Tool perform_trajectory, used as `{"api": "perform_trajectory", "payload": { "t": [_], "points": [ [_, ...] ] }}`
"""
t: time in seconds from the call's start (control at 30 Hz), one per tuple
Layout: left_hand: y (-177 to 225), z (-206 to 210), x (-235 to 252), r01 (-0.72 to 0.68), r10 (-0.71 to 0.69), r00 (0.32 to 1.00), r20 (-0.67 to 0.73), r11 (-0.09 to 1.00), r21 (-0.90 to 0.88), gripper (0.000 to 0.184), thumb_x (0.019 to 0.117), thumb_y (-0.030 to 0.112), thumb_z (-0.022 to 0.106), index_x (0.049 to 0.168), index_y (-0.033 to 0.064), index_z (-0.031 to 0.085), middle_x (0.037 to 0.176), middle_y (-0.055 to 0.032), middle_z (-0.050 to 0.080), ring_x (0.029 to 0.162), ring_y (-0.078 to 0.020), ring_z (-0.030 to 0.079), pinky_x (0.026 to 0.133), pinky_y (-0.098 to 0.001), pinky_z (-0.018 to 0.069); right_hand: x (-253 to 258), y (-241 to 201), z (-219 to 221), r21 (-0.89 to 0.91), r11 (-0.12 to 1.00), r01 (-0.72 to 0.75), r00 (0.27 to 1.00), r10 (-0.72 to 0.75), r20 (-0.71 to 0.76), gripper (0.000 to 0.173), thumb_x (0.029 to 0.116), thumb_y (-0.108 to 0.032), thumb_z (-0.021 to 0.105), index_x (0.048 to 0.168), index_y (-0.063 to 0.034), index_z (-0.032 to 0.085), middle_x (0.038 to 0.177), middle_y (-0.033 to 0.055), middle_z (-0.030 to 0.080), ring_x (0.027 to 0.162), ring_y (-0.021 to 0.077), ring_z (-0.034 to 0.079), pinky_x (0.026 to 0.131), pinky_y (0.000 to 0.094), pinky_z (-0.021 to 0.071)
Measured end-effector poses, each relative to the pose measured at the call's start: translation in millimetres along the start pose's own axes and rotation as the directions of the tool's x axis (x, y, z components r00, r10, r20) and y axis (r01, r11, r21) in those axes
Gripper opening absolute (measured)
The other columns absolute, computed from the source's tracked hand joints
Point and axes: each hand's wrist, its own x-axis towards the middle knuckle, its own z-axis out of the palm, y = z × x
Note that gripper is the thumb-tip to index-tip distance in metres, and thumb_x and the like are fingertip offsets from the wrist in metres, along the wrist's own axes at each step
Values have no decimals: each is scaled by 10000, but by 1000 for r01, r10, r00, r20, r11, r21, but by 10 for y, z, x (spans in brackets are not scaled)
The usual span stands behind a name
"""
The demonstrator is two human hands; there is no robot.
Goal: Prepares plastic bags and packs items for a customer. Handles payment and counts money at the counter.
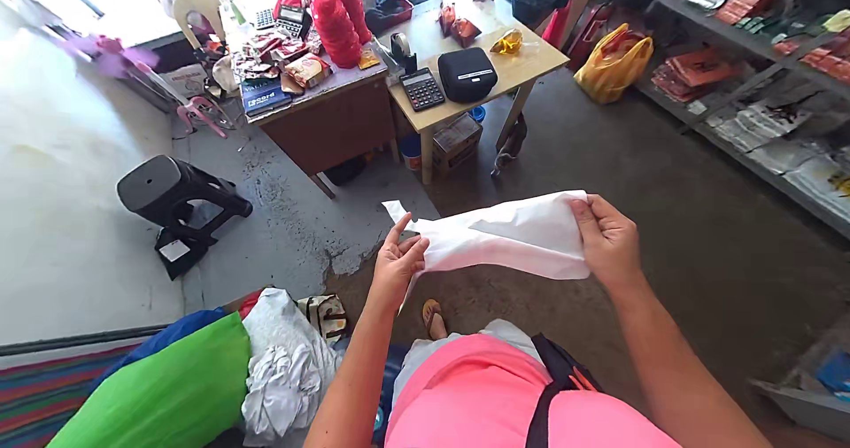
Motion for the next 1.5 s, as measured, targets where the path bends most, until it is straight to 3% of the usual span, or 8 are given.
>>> {"api": "perform_trajectory", "payload": {
  "t": [0.13,0.43,0.57,0.77,1.0,1.3,1.4,1.5],
  "points": [
    [11,113,463,202,-204,977,61,979,42,654,1043,135,585,1599,64,249,1006,-190,734,844,-266,749,781,-426,637,315,170,75,-21,999,28,1000,-28,-9,239,1074,-198,535,1130,-28,694,902,-18,714,781,-38,654,740,153,559],
    [-60,388,1434,85,-103,978,-180,990,-109,749,927,-46,686,1564,1,294,1017,-218,736,851,-281,752,813,-440,633,1517,852,255,15,999,41,999,-41,18,258,1078,-200,528,1132,-20,704,904,4,714,762,-46,637,713,132,539],
    [94,538,1916,7,-27,967,-253,997,-82,703,889,-48,726,1482,-43,349,939,-158,726,802,-225,737,786,-403,633,2170,1150,392,-168,986,3,997,10,75,324,1066,-290,552,1178,-20,691,916,132,712,785,163,680,742,374,567],
    [333,839,2571,5,-47,941,-334,992,-127,196,1009,89,629,1122,-66,668,918,-143,746,795,-201,737,758,-378,634,2871,1021,785,-272,943,191,968,-135,211,496,1005,-313,651,1395,-16,568,1430,231,537,1355,391,503,1091,592,441],
    [441,845,3222,-18,-7,955,-296,996,-82,137,945,46,705,1028,-59,684,888,-130,730,777,-175,713,746,-348,618,3094,911,1643,92,995,-37,823,-22,568,288,1008,-361,645,1007,-98,763,912,4,729,811,62,695,767,248,603],
    [737,435,4182,-21,29,988,-150,998,52,223,812,-41,800,987,-54,662,857,-99,722,768,-151,698,745,-317,611,3790,1005,2504,242,674,-698,613,388,688,197,936,-169,751,1007,1,681,900,85,722,810,174,726,751,346,636],
    [1026,227,4456,19,-14,993,-118,999,41,270,881,-19,751,1116,-81,634,962,-140,728,818,-205,730,771,-368,639,4054,1053,2743,261,654,-710,652,471,595,157,958,-125,712,994,18,656,894,108,715,783,194,730,736,364,643],
    [1360,-112,4722,32,-43,996,-81,991,-134,193,1045,43,519,1215,-47,527,1039,-158,722,898,-251,740,864,-427,624,4244,1236,2887,-44,898,-437,838,424,343,218,967,-226,660,978,-10,681,869,84,703,774,161,703,749,354,606]
  ]
}}
